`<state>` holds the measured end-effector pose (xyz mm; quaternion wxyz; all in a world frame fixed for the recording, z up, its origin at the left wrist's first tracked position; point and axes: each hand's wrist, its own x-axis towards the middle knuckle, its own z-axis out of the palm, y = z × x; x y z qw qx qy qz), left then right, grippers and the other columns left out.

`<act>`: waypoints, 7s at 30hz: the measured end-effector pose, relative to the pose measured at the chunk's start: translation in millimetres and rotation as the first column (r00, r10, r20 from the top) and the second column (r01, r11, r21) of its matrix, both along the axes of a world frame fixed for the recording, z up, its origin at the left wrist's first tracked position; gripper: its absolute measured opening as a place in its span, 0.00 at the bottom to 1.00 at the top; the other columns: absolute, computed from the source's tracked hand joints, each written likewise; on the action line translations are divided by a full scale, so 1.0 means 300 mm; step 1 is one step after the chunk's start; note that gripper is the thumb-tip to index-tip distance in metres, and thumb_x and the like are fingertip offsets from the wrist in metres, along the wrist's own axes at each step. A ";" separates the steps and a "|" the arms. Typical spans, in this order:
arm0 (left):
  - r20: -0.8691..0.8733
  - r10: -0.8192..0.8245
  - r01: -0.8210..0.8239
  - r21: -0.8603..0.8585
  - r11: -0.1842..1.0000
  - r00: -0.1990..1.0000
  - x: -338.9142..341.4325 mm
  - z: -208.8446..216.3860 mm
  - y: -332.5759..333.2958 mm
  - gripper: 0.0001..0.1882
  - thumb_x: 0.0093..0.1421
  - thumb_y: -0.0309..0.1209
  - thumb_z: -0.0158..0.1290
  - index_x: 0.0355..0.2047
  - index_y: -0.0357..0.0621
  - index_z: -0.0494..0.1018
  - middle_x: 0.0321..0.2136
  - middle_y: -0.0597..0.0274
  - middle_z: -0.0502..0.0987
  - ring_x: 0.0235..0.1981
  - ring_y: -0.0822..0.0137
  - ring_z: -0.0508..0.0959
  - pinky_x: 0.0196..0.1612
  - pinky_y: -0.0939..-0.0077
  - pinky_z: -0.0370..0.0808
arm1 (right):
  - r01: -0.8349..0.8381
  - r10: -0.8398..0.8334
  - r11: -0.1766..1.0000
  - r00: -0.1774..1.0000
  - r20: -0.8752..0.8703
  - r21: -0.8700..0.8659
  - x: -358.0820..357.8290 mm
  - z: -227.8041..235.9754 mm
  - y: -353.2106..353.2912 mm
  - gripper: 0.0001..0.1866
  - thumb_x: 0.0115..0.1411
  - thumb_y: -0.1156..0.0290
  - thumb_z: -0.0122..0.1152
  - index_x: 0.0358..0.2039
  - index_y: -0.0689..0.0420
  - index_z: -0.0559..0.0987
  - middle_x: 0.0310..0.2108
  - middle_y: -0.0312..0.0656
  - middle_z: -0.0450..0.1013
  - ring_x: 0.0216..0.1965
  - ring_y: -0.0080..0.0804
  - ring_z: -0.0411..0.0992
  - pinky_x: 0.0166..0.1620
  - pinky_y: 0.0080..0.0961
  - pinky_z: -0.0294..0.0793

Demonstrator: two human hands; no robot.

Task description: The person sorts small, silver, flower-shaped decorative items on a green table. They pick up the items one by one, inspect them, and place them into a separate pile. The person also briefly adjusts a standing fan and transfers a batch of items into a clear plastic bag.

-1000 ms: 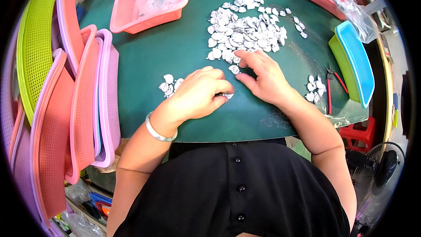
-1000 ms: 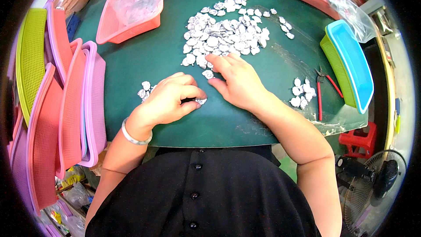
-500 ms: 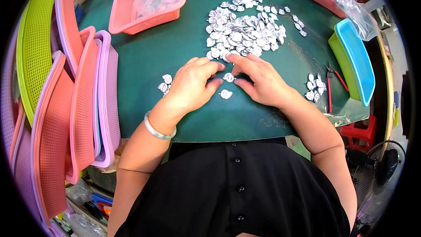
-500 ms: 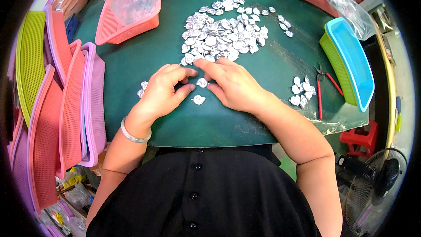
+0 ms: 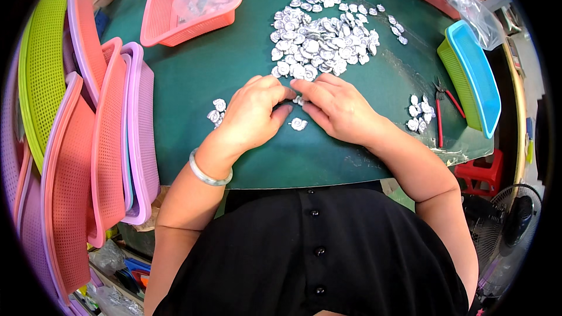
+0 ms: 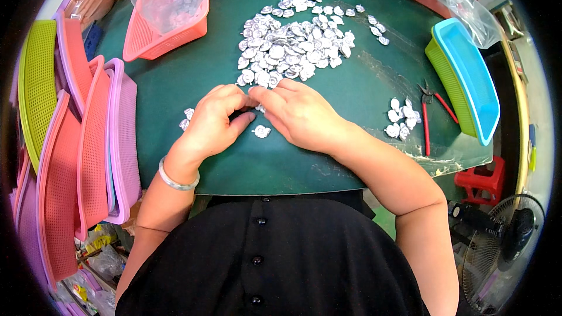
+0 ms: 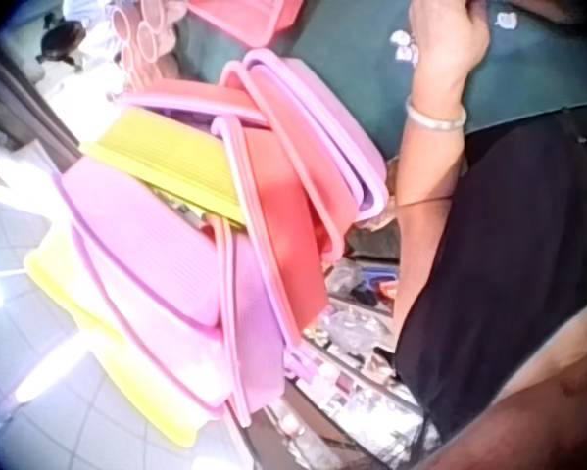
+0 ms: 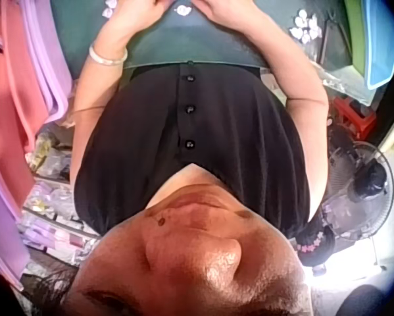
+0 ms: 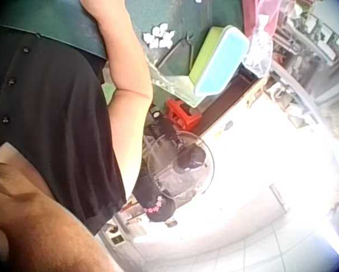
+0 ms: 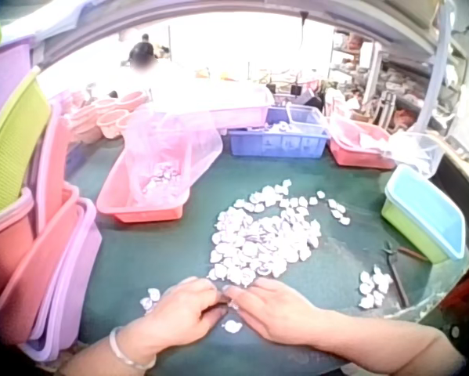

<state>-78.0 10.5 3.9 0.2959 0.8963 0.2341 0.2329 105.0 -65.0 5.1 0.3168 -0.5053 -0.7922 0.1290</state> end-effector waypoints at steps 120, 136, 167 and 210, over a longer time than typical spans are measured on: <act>0.105 -0.267 0.267 0.007 0.964 0.958 0.024 0.021 -0.012 0.07 0.42 0.22 0.57 0.25 0.41 0.75 0.24 0.62 0.73 0.27 0.64 0.72 0.31 0.72 0.69 | 0.314 -0.323 0.947 0.924 -0.204 -0.076 0.105 0.010 0.009 0.22 0.49 0.82 0.56 0.47 0.57 0.69 0.30 0.42 0.73 0.32 0.33 0.72 0.37 0.27 0.70; 0.156 0.032 0.072 -0.613 0.786 0.987 0.051 -0.005 -0.025 0.07 0.55 0.27 0.53 0.32 0.35 0.74 0.24 0.67 0.74 0.25 0.80 0.69 0.30 0.85 0.67 | -0.204 -0.354 0.864 0.403 -0.844 -0.460 0.064 0.027 0.000 0.22 0.53 0.81 0.57 0.50 0.65 0.66 0.33 0.42 0.74 0.32 0.23 0.71 0.38 0.20 0.71; 0.190 0.186 -0.027 -0.624 0.781 0.964 0.038 -0.006 -0.028 0.03 0.52 0.21 0.54 0.28 0.37 0.76 0.23 0.68 0.75 0.24 0.80 0.71 0.29 0.86 0.68 | 0.224 -0.227 0.972 0.973 -0.039 -0.076 0.137 0.056 -0.001 0.22 0.47 0.83 0.56 0.45 0.56 0.72 0.31 0.41 0.72 0.36 0.36 0.69 0.39 0.29 0.69; 0.198 0.156 0.136 -0.932 0.336 0.968 0.048 0.005 0.001 0.06 0.58 0.27 0.47 0.25 0.40 0.70 0.25 0.61 0.76 0.24 0.75 0.73 0.28 0.83 0.69 | 0.204 -0.202 0.969 0.979 0.030 -0.139 0.108 0.063 -0.009 0.24 0.43 0.82 0.60 0.45 0.57 0.72 0.30 0.38 0.72 0.36 0.37 0.67 0.39 0.31 0.69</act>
